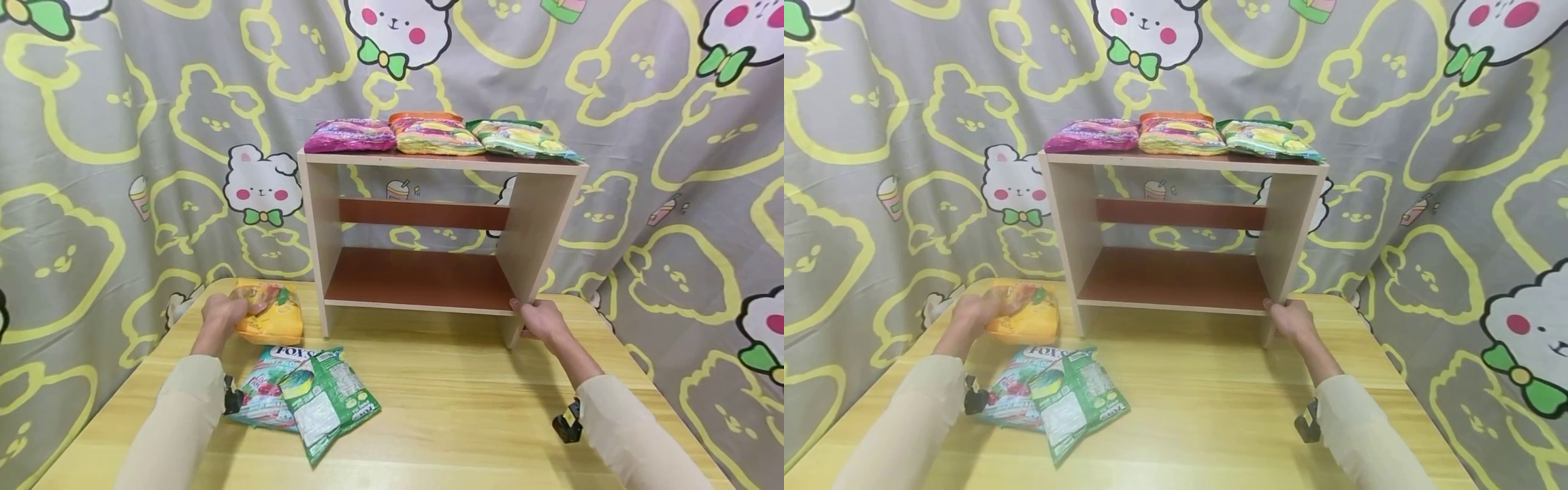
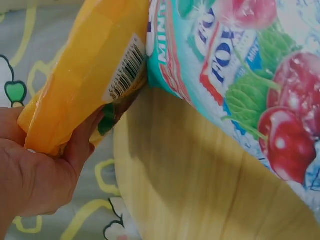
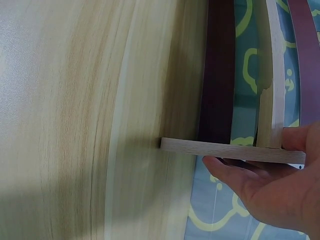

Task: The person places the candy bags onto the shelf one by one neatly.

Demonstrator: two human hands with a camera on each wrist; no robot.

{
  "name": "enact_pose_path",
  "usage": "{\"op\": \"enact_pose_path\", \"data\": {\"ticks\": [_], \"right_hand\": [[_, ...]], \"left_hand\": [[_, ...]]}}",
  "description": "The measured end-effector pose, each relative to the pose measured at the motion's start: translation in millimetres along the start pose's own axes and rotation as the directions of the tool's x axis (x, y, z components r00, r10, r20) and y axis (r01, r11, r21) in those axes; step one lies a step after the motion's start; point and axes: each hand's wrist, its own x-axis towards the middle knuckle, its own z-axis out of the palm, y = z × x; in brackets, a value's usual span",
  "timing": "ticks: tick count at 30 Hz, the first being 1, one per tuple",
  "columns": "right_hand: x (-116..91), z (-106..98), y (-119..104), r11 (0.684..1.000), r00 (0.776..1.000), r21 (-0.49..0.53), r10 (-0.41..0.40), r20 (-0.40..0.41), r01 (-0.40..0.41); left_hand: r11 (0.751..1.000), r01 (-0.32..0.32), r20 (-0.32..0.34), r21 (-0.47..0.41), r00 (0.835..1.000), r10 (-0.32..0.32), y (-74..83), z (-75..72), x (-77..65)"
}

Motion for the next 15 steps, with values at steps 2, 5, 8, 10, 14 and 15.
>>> {"op": "enact_pose_path", "data": {"ticks": [2, 5, 8, 10, 14, 15], "right_hand": [[0, 1, 0, 1.000, 1.000, 0.002, 0.000, -0.006, 0.000], [0, 1, -1, 1.000, 1.000, 0.005, 0.000, -0.011, 0.000], [-1, 0, -1, 1.000, 1.000, 0.003, -0.002, -0.016, 0.002], [-1, 0, -1, 1.000, 1.000, 0.002, -0.001, -0.018, 0.001], [-1, 0, 0, 1.000, 1.000, 0.001, -0.009, -0.021, 0.009], [-1, 1, 0, 1.000, 1.000, 0.001, -0.010, -0.022, 0.010]], "left_hand": [[1.000, -0.026, -0.024, 0.016, 0.999, 0.026, 2.4, 0.5, -1.6], [0.999, -0.045, -0.069, 0.030, 0.997, 0.047, 5.2, 1.2, -2.9], [0.998, -0.053, -0.101, 0.022, 0.993, 0.055, 8.3, 1.0, -2.9], [0.996, -0.067, -0.116, 0.050, 0.991, 0.073, 11.0, -0.8, -2.4], [0.983, -0.108, -0.137, 0.150, 0.982, 0.129, 17.8, -7.5, -2.6], [0.975, -0.124, -0.136, 0.182, 0.979, 0.150, 19.8, -9.6, -2.7]]}}
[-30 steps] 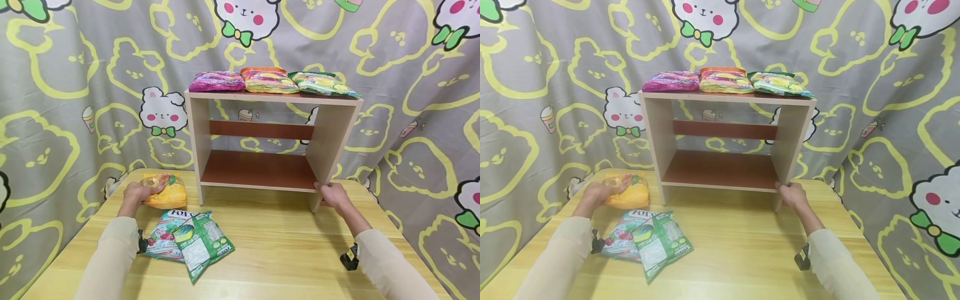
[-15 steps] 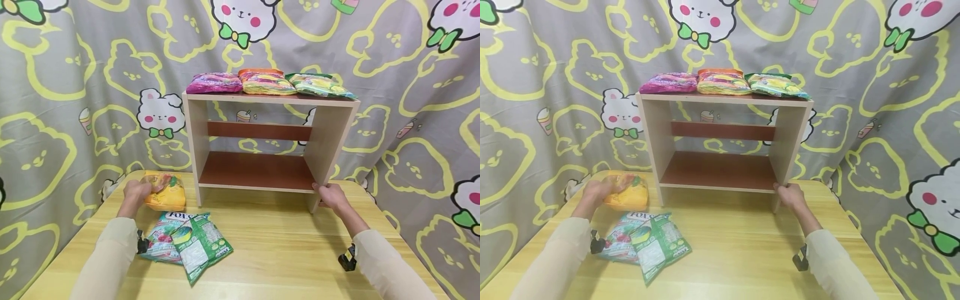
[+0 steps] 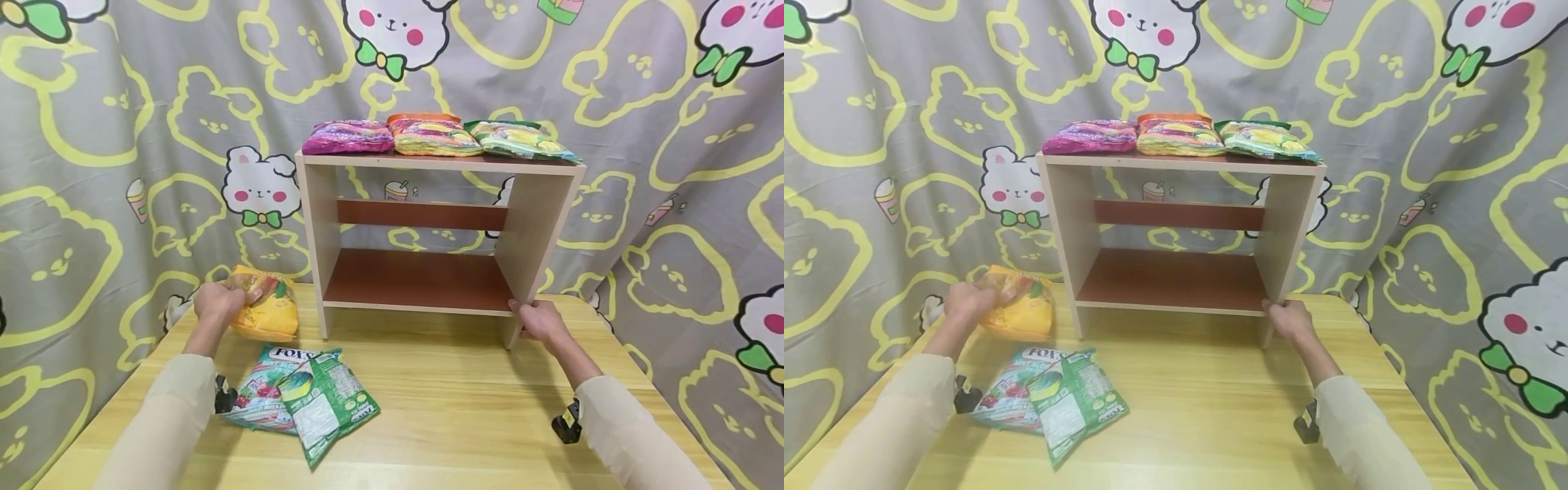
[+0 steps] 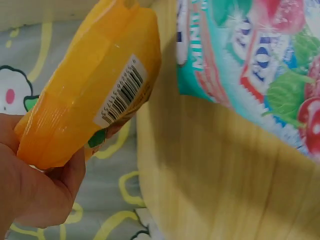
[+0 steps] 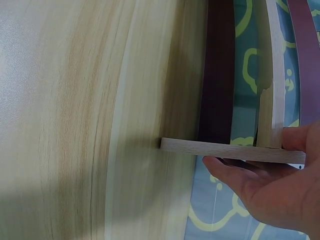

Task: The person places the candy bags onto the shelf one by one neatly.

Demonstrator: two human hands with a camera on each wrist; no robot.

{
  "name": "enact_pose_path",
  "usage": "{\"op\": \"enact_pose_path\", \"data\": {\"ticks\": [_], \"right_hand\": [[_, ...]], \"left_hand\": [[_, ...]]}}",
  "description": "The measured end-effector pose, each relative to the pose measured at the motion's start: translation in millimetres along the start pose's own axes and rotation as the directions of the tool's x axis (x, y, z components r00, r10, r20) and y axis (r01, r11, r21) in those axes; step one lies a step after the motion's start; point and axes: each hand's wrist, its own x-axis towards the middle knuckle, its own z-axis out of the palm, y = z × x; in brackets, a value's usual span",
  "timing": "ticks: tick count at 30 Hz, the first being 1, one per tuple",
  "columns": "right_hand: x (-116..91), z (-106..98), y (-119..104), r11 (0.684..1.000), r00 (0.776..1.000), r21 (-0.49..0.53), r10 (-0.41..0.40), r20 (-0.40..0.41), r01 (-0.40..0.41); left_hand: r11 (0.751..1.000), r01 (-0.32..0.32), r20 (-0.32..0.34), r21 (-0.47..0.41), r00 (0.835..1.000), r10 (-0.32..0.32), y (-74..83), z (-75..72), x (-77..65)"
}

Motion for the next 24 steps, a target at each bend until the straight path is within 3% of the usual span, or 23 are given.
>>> {"op": "enact_pose_path", "data": {"ticks": [8, 12, 17, 24], "right_hand": [[-1, 0, -1, 1.000, 1.000, -0.013, -0.009, -0.005, 0.009], [-1, 0, -1, 1.000, 1.000, -0.012, -0.005, -0.005, 0.005], [-1, 0, 0, 1.000, 1.000, -0.013, -0.004, -0.011, 0.004], [0, 0, 0, 1.000, 1.000, -0.017, -0.008, -0.013, 0.007]], "left_hand": [[0.995, -0.095, 0.053, 0.019, 0.994, 0.094, 20.3, -22.1, -2.4], [0.983, -0.174, 0.084, 0.065, 0.982, 0.169, 33.6, -29.0, -5.9], [0.947, -0.297, 0.168, 0.120, 0.946, 0.276, 49.7, -35.4, -13.4], [0.911, -0.392, 0.293, 0.132, 0.893, 0.342, 71.5, -42.8, -31.0]]}}
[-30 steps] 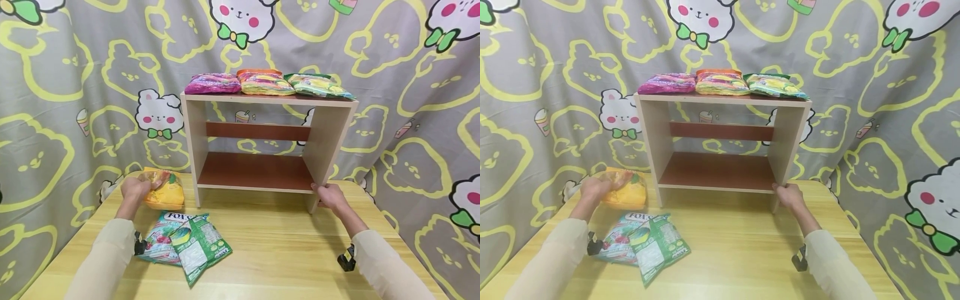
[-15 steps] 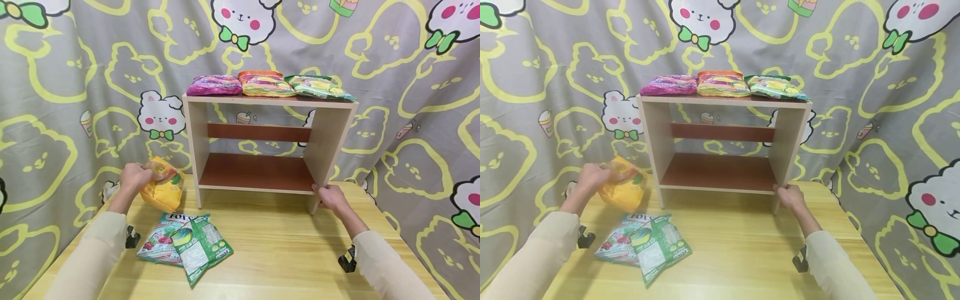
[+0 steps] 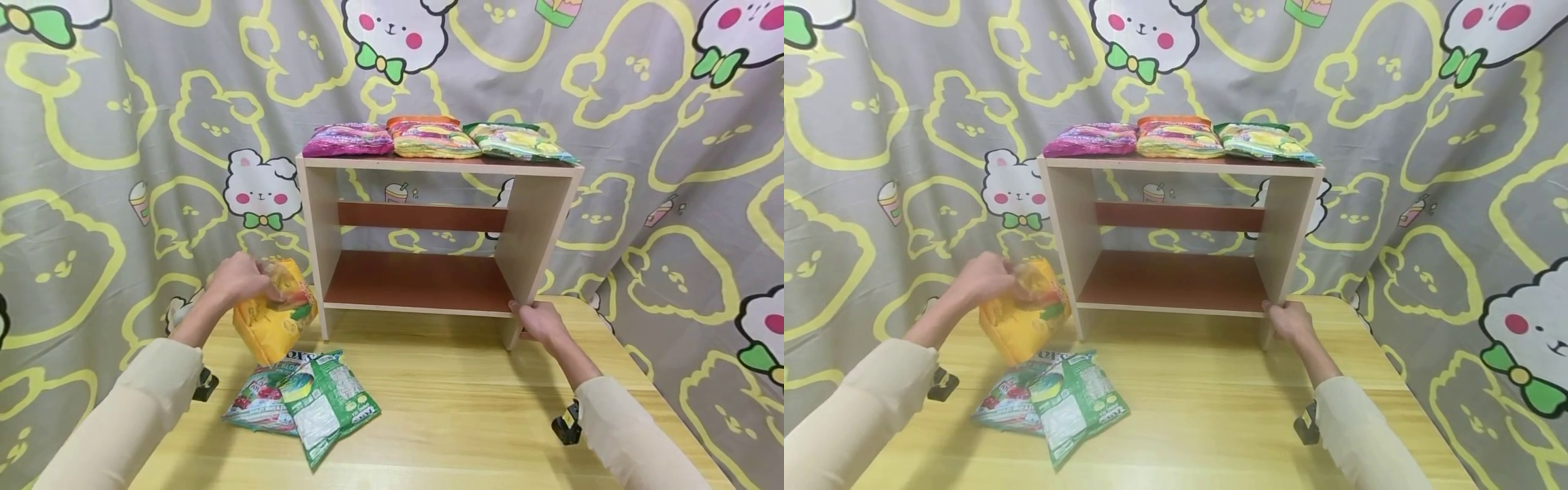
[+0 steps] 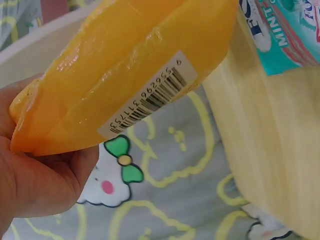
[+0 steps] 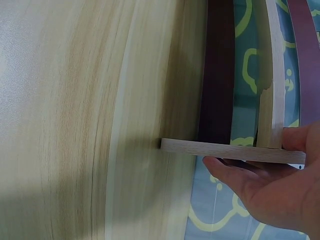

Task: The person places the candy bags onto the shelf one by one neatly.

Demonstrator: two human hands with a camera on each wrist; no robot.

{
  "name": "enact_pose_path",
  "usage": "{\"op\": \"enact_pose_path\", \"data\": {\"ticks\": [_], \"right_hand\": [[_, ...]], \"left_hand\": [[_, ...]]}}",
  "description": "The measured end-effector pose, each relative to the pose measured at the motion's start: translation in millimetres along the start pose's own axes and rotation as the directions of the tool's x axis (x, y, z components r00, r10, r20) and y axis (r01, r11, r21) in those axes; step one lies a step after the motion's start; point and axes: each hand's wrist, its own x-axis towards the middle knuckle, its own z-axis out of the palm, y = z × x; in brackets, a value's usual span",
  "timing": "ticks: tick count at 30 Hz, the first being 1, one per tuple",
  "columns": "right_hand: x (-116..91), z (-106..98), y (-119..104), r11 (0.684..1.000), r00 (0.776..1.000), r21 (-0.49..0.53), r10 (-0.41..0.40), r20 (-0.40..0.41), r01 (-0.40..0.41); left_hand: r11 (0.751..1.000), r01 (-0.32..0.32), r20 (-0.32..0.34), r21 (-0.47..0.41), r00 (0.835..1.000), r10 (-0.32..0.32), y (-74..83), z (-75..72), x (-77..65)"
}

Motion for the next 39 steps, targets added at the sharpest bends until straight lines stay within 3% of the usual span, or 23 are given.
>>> {"op": "enact_pose_path", "data": {"ticks": [10, 16, 25, 34, 39], "right_hand": [[0, 0, -2, 1.000, 1.000, -0.009, -0.012, 0.000, 0.012], [0, -1, -2, 1.000, 1.000, -0.001, -0.006, 0.008, 0.006], [1, -4, 0, 1.000, 1.000, -0.009, -0.004, 0.009, 0.004], [1, -3, 2, 1.000, 1.000, -0.008, 0.000, 0.013, 0.000], [1, -1, 2, 1.000, 1.000, -0.008, -0.004, 0.002, 0.004]], "left_hand": [[0.994, -0.096, 0.149, 0.043, 0.985, 0.089, 25.3, -6.4, -12.0], [0.979, -0.181, 0.201, 0.097, 0.967, 0.158, 44.7, -5.2, -17.9], [0.965, -0.215, 0.248, 0.148, 0.953, 0.174, 57.0, -5.3, -24.2], [0.938, -0.314, 0.334, 0.145, 0.908, 0.252, 84.9, -1.3, -31.9], [0.934, -0.336, 0.331, 0.124, 0.901, 0.281, 100.1, 2.8, -29.4]]}}
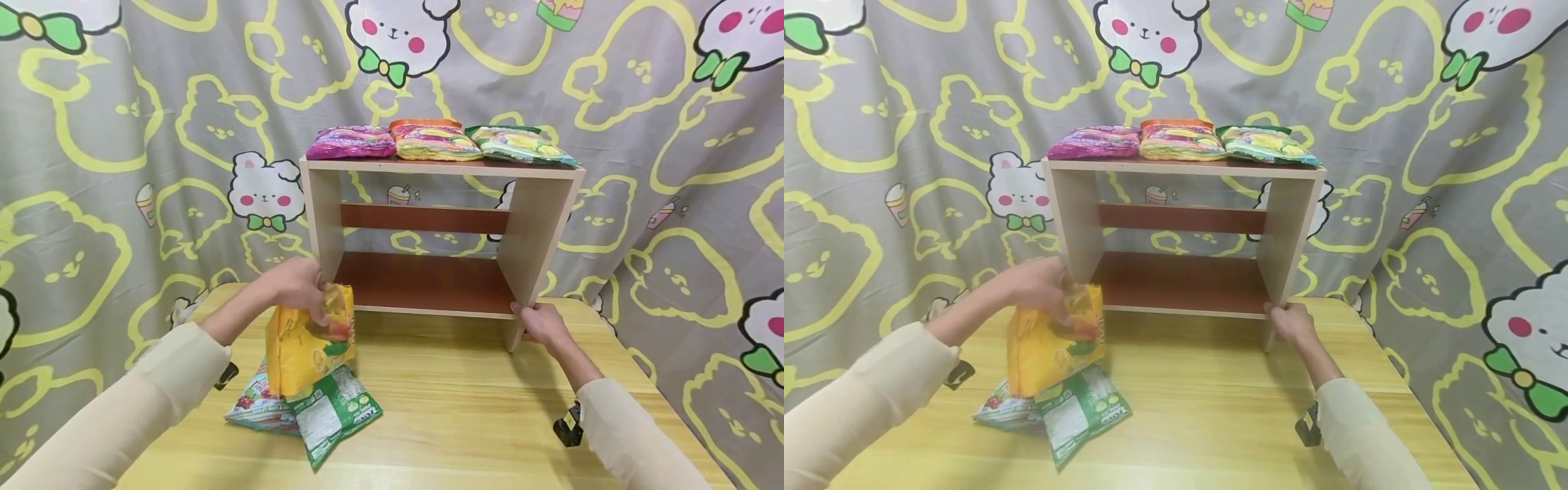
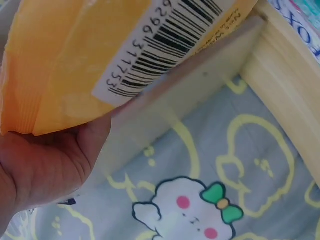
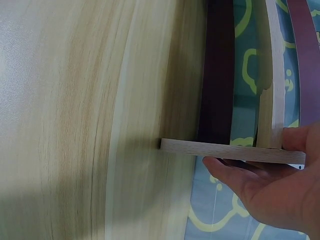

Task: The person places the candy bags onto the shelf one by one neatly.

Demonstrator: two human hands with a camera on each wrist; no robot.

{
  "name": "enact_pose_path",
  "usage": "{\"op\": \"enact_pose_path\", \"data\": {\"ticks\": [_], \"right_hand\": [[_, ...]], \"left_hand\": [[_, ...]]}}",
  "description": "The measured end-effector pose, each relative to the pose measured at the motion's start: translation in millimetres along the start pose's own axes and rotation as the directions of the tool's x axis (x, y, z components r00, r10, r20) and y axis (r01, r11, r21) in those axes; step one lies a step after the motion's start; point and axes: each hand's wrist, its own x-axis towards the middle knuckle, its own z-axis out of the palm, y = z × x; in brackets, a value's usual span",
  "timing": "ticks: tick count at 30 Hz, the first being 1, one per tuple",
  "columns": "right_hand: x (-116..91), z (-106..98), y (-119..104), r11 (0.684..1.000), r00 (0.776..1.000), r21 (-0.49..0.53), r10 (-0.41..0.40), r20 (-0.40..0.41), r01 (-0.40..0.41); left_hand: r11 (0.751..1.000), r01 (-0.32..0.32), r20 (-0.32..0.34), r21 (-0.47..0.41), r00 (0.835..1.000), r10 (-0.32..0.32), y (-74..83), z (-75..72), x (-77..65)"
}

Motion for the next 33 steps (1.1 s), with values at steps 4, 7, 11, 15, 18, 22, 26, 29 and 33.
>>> {"op": "enact_pose_path", "data": {"ticks": [4, 7, 11, 15, 18, 22, 26, 29, 33], "right_hand": [[0, 1, 0, 1.000, 1.000, 0.006, -0.002, -0.001, 0.002], [0, 1, 1, 1.000, 1.000, 0.004, 0.000, -0.002, 0.000], [-1, -1, 0, 1.000, 1.000, -0.009, -0.001, -0.010, 0.001], [-1, -1, 0, 1.000, 1.000, -0.008, -0.003, -0.016, 0.002], [-1, 0, 0, 1.000, 1.000, -0.011, -0.003, -0.021, 0.002], [-1, 0, 1, 1.000, 1.000, -0.014, 0.000, -0.024, 0.000], [-3, -1, -2, 1.000, 1.000, -0.015, -0.006, -0.014, 0.006], [-2, -1, -2, 1.000, 1.000, -0.007, -0.009, -0.004, 0.009], [0, 0, 0, 1.000, 1.000, 0.005, -0.012, 0.004, 0.012]], "left_hand": [[0.998, -0.006, -0.029, -0.069, 1.000, 0.004, 9.6, -0.8, 8.9], [0.986, 0.008, -0.062, -0.165, 0.998, -0.019, 16.7, -0.6, 17.1], [0.948, 0.055, -0.139, -0.313, 0.985, -0.102, 24.4, 3.7, 30.3], [0.859, 0.099, -0.222, -0.502, 0.946, -0.238, 29.6, 15.5, 46.4], [0.728, 0.119, -0.213, -0.676, 0.913, -0.347, 33.5, 27.3, 58.1], [0.563, 0.102, -0.195, -0.820, 0.875, -0.443, 40.3, 43.6, 72.8], [0.466, 0.055, -0.211, -0.883, 0.840, -0.500, 47.9, 59.2, 86.1], [0.391, 0.006, -0.220, -0.920, 0.819, -0.530, 53.2, 73.1, 96.2], [0.289, -0.050, -0.209, -0.956, 0.808, -0.551, 60.1, 91.2, 106.1]]}}
